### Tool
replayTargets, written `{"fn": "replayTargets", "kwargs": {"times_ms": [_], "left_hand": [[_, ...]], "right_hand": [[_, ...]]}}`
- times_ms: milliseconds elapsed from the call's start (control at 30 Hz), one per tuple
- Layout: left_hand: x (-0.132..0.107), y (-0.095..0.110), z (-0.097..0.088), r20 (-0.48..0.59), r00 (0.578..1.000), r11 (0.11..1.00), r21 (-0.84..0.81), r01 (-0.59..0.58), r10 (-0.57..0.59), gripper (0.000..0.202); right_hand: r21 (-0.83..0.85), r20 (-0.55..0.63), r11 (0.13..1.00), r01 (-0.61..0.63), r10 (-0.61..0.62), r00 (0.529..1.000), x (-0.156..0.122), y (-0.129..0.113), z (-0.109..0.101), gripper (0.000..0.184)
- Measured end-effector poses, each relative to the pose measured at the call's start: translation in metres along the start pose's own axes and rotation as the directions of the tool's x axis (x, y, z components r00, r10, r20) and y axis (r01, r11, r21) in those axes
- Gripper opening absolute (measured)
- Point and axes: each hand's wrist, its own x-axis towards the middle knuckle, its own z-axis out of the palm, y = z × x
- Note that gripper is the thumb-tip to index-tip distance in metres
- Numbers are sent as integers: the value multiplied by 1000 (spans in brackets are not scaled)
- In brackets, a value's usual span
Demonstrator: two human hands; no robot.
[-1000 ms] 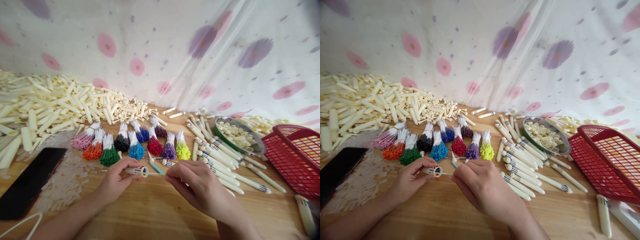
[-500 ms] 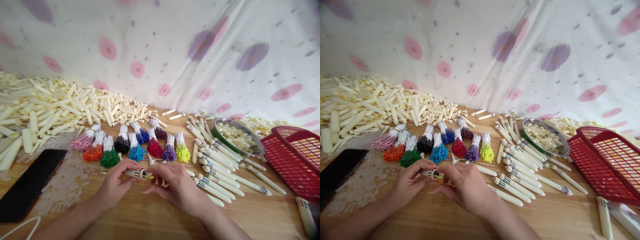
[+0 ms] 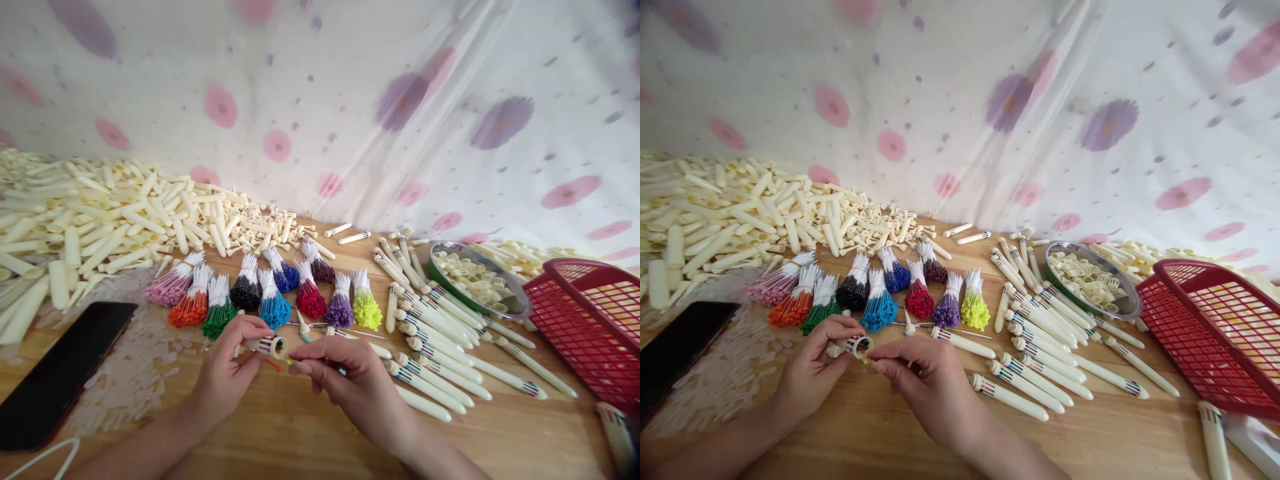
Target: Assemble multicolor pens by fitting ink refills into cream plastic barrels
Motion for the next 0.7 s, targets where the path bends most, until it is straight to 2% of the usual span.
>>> {"fn": "replayTargets", "kwargs": {"times_ms": [333, 467, 533, 600, 700], "left_hand": [[0, 5, 1, -11, 1000, 998, 64, -20, 21, 29], [2, 5, 1, -29, 999, 998, 62, 30, -29, 25], [4, 5, 0, -47, 996, 996, 49, 78, -76, 20], [6, 4, -1, -69, 988, 989, 32, 143, -141, 14], [12, 3, -4, -93, 962, 966, 8, 258, -256, 11]], "right_hand": [[-51, -88, 997, 66, -70, 994, 4, 4, 12, 16], [-198, -117, 974, 108, -133, 984, 7, 2, 1, 14], [-336, -177, 939, 69, -134, 975, 11, 5, -13, 18], [-481, -225, 877, -22, -99, 969, 15, 9, -28, 30], [-665, -141, 739, -104, 12, 990, 17, 17, -44, 36]]}}
